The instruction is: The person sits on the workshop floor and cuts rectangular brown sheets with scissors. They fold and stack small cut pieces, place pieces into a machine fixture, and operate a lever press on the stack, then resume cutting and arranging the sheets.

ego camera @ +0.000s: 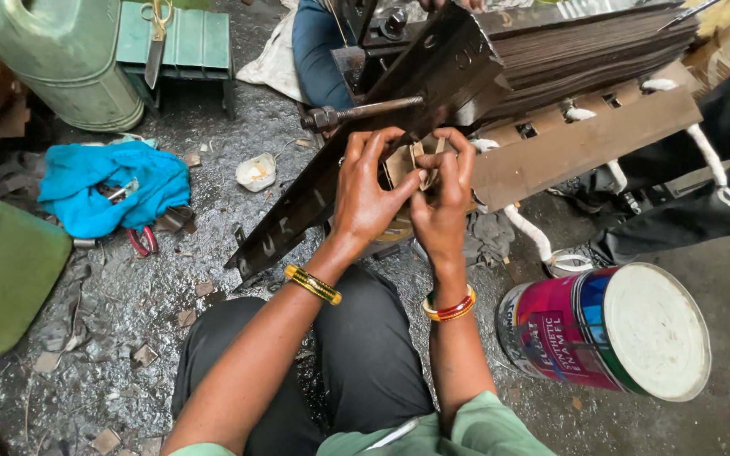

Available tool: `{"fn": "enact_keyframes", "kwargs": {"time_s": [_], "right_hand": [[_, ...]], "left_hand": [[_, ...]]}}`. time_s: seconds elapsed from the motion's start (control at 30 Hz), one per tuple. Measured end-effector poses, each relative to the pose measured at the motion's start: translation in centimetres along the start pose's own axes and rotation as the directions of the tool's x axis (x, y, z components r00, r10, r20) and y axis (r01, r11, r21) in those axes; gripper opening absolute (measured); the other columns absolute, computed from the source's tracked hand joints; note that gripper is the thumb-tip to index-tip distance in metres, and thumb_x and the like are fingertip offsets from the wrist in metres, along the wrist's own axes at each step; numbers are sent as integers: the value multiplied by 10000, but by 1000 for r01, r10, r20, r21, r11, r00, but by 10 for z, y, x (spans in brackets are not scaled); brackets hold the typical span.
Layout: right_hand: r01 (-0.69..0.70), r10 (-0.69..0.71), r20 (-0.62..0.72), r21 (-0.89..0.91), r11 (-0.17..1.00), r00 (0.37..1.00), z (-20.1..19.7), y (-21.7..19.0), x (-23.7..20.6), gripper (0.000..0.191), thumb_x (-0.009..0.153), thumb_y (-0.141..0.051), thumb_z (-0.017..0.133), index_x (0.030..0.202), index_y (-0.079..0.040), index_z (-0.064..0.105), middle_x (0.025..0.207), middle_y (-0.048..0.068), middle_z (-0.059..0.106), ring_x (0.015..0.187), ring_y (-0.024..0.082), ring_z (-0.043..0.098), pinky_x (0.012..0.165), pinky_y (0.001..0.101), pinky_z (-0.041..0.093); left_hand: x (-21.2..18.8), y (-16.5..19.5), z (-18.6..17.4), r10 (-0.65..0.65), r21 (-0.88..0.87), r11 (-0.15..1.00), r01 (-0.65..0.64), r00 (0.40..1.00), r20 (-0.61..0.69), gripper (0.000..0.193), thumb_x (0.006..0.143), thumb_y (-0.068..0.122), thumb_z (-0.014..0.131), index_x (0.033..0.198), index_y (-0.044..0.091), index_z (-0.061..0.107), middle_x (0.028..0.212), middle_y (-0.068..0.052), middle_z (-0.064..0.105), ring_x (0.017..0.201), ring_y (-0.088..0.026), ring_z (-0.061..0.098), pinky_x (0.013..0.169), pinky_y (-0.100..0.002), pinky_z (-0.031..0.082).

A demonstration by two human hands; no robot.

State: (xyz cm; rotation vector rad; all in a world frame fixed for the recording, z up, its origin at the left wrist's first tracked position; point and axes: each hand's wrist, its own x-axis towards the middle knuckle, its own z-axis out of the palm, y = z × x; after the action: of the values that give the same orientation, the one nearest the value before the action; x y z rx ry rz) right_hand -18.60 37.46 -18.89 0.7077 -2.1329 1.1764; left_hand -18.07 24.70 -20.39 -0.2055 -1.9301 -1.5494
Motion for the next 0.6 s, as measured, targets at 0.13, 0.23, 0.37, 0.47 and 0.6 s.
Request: {"fn": "enact_keyframes", "kwargs": {"time_s": [0.13, 0.23, 0.37, 0.47, 0.6], "right_hand": [[73, -86, -67, -179, 981, 994, 0, -15, -2, 436, 833, 64, 749, 1234, -15, 599, 1383, 187, 468, 1285, 347, 544, 970, 424, 530], [-67, 55, -91, -133, 989, 994, -9, -26, -2, 496, 813, -33, 794, 1264, -24, 586, 1272, 191, 479, 1177, 341, 572, 859, 381, 550], [33, -27, 21, -366, 930, 999, -29, -38, 0, 443, 728, -80, 876, 1102, -24, 645, 1108, 163, 564, 1081, 356, 576, 939, 431, 486], [169, -132, 112, -461, 871, 985, -40, -43, 1, 337, 748, -140, 883, 999, -67, 672, 1053, 119, 627, 1066, 334, 602, 937, 433, 482], [211, -145, 168, -501, 839, 975, -41, -45, 0, 301, 864, -131, 824, 1126, -51, 699, 1136, 91, 677, 1094, 328, 626, 972, 426, 482]], "left_hand": [[1, -3, 2, -43, -21, 999, 42, 999, -11, 503, 797, 161, 835, 1229, 31, 611, 1157, -136, 582, 1056, -270, 688, 932, -384, 577], [2, -5, 4, -58, -18, 998, 58, 998, -38, 487, 785, 171, 841, 1185, 13, 613, 1141, -141, 588, 1035, -275, 683, 920, -384, 569], [2, -7, 6, -40, 32, 999, 42, 997, -64, 464, 760, 170, 840, 1124, 0, 607, 1119, -153, 583, 1030, -304, 662, 908, -401, 556], [2, -7, 8, -36, 22, 999, 38, 997, -67, 434, 763, 174, 839, 1077, 5, 593, 1092, -150, 570, 1011, -305, 658, 898, -409, 553], [2, -6, 9, -70, 23, 997, 72, 995, -75, 461, 762, 186, 841, 1098, 9, 579, 1069, -145, 563, 979, -296, 645, 873, -410, 547]]}}
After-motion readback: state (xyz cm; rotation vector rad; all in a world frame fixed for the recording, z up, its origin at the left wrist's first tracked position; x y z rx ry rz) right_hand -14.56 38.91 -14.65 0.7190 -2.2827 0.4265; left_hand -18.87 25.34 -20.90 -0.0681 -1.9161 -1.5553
